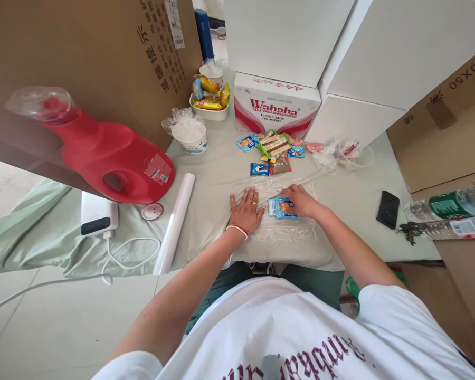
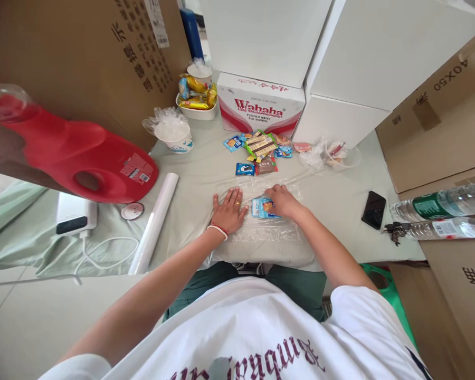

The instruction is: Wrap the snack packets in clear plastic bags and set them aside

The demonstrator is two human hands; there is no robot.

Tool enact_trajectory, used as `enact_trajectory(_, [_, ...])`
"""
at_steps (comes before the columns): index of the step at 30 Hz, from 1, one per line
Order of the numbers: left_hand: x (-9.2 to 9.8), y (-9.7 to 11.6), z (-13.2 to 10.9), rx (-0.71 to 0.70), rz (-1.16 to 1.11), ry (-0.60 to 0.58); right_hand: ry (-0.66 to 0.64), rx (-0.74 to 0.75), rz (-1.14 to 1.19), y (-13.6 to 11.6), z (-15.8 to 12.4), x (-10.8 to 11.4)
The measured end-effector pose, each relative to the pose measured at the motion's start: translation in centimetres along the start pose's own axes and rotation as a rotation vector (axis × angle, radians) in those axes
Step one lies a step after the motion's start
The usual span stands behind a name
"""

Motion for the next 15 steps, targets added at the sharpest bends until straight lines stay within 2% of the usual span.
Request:
enact_trajectory(2, [0.4,-0.1,-0.1,0.000,-0.013,0.021,0.183,-0.065,0.094,0.5,-2.5,0.4])
enact_trajectory(4, [1.0,-0.2,-0.3,-0.017,-0.013,0.053,0.302,-0.067,0.195,0.7,-5.7,0.1])
enact_trajectory(6, [1.5,-0.3,-0.4,-0.062,0.003,0.081,0.328,-0.005,0.272,0.6,-9.0,-1.1])
enact_trajectory(9, [2.1,-0.6,-0.3,-0.156,0.030,0.086,0.314,0.081,0.300,0.1,-12.9,-4.1])
enact_trajectory(12, [2.4,-1.1,0.0,-0.282,0.020,0.006,0.358,0.045,0.288,-0.2,-14.6,-6.8])
enact_trajectory(15, [2.9,-1.9,-0.3,-0.411,-0.024,-0.197,0.421,0.000,0.320,-0.2,-14.4,-7.9])
Point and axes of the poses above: each hand's wrist, its own z-axis towards the middle knuckle, its own x-axis out of the back of the hand, y = z × x, the point moved 3 cm from there along z, towards the middle knuckle, and after that the axes turned 13 degrees about -z, right-handed, at the moved point
